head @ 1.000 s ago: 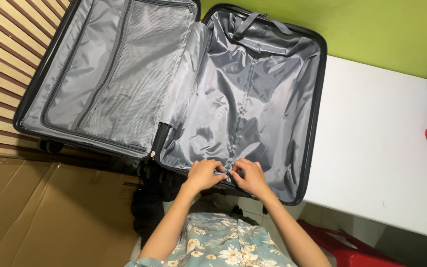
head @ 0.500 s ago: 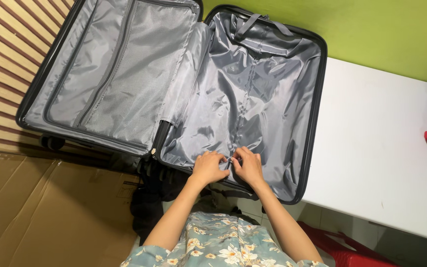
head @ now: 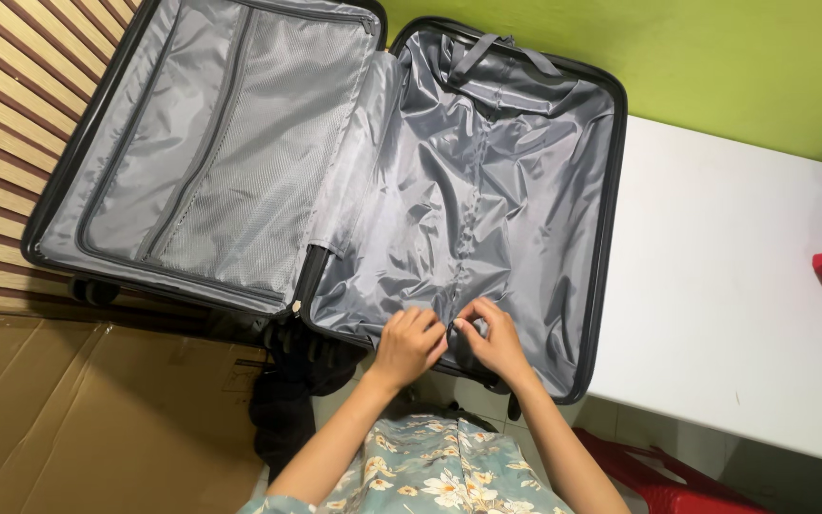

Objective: The person opens a black suitcase, removes the plastic packaging from the handle, and unzips the interior compartments. They then fold a black t-shirt on a white table and place it inside the suitcase.

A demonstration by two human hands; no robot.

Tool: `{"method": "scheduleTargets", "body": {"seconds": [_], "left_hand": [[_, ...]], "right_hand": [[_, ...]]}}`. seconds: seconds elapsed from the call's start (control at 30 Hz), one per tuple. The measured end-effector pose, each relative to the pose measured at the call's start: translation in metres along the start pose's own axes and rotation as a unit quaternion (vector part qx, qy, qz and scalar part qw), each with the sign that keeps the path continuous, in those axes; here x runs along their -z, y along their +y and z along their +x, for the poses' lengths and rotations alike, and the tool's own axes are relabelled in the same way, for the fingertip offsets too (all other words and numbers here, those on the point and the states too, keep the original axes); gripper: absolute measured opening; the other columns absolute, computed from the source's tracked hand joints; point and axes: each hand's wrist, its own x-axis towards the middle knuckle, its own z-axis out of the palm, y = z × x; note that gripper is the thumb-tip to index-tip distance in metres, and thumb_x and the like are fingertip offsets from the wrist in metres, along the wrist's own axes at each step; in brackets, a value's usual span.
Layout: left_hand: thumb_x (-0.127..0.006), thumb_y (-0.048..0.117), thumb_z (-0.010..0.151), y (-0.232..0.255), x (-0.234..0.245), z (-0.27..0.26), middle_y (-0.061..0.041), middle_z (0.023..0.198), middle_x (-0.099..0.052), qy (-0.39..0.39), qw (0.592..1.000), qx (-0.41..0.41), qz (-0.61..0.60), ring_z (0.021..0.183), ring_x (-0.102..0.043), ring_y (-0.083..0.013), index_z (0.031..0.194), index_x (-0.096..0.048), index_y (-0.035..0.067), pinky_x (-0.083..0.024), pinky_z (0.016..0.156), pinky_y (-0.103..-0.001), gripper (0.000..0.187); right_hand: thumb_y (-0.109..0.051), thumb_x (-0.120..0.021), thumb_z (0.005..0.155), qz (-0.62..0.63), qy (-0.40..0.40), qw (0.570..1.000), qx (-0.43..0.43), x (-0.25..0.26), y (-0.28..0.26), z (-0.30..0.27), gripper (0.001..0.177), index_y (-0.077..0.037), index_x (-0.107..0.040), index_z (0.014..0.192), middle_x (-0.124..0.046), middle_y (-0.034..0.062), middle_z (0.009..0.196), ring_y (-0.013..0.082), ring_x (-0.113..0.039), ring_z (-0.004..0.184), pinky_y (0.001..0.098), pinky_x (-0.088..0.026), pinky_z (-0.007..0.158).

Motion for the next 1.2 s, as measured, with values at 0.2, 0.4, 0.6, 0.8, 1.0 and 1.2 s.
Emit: {"method": "scheduleTargets", "body": {"seconds": [0.2, 0.4, 0.6, 0.8, 1.0, 1.2], "left_hand": [[-0.08, 0.013, 0.073, 0.002, 0.007, -0.008, -0.002, 0.081, -0.059, 0.047, 0.996, 0.041, -0.058, 0.076, -0.06, -0.0236, 0.074, -0.062, 0.009, -0.046, 0.068, -0.037, 0.019], [-0.079, 0.012, 0.068, 0.006, 0.009, -0.01, -0.006, 0.071, -0.056, 0.039, 0.967, 0.196, -0.156, 0.064, -0.06, -0.0257, 0.067, -0.056, 0.006, -0.048, 0.06, -0.037, 0.023], [-0.077, 0.009, 0.066, 0.011, 0.011, -0.01, -0.007, 0.071, -0.054, 0.064, 0.972, 0.171, -0.148, 0.063, -0.058, -0.0276, 0.069, -0.054, 0.006, -0.046, 0.058, -0.038, 0.023], [-0.072, 0.009, 0.067, 0.007, 0.01, -0.01, -0.007, 0.07, -0.052, 0.004, 0.956, 0.223, -0.193, 0.058, -0.058, -0.0263, 0.07, -0.05, 0.004, -0.047, 0.054, -0.037, 0.023], [-0.07, 0.011, 0.068, 0.005, 0.015, 0.007, -0.008, 0.072, -0.056, -0.085, 0.954, 0.236, -0.167, 0.061, -0.06, -0.0294, 0.08, -0.052, 0.006, -0.048, 0.056, -0.04, 0.022], [-0.077, 0.014, 0.073, 0.003, -0.004, 0.027, -0.007, 0.082, -0.065, -0.071, 0.983, 0.163, -0.052, 0.076, -0.068, -0.0315, 0.089, -0.057, 0.007, -0.05, 0.062, -0.045, 0.027]], "right_hand": [[-0.009, -0.076, 0.083, -0.078, 0.031, 0.996, -0.005, -0.007, -0.012, 0.012, 0.011, -0.002, -0.068, 0.086, -0.067, 0.0097, 0.079, 0.0277, -0.068, 0.072, 0.0382, -0.048, 0.07], [-0.011, -0.071, 0.091, -0.069, 0.093, 0.993, 0.01, 0.012, 0.023, 0.043, 0.009, -0.004, -0.067, 0.093, -0.068, 0.0093, 0.088, 0.0247, -0.069, 0.079, 0.0351, -0.053, 0.074], [-0.021, -0.082, 0.082, -0.064, -0.136, 0.988, 0.012, 0.023, -0.001, 0.042, 0.023, -0.004, -0.071, 0.093, -0.068, 0.0087, 0.087, 0.0208, -0.067, 0.078, 0.0342, -0.053, 0.072], [-0.024, -0.083, 0.078, -0.018, -0.215, 0.977, 0.002, 0.011, -0.008, 0.027, 0.027, -0.004, -0.068, 0.091, -0.066, 0.0059, 0.087, 0.0184, -0.065, 0.075, 0.0331, -0.054, 0.07], [-0.011, -0.073, 0.083, -0.087, -0.179, 0.976, 0.087, 0.012, -0.012, 0.019, 0.015, -0.004, -0.061, 0.088, -0.06, 0.0089, 0.083, 0.0272, -0.062, 0.077, 0.0383, -0.047, 0.073], [-0.012, -0.074, 0.085, -0.14, -0.096, 0.974, 0.15, 0.028, -0.024, 0.015, 0.013, -0.006, -0.062, 0.09, -0.06, 0.0069, 0.086, 0.0282, -0.058, 0.074, 0.0387, -0.041, 0.072]]}}
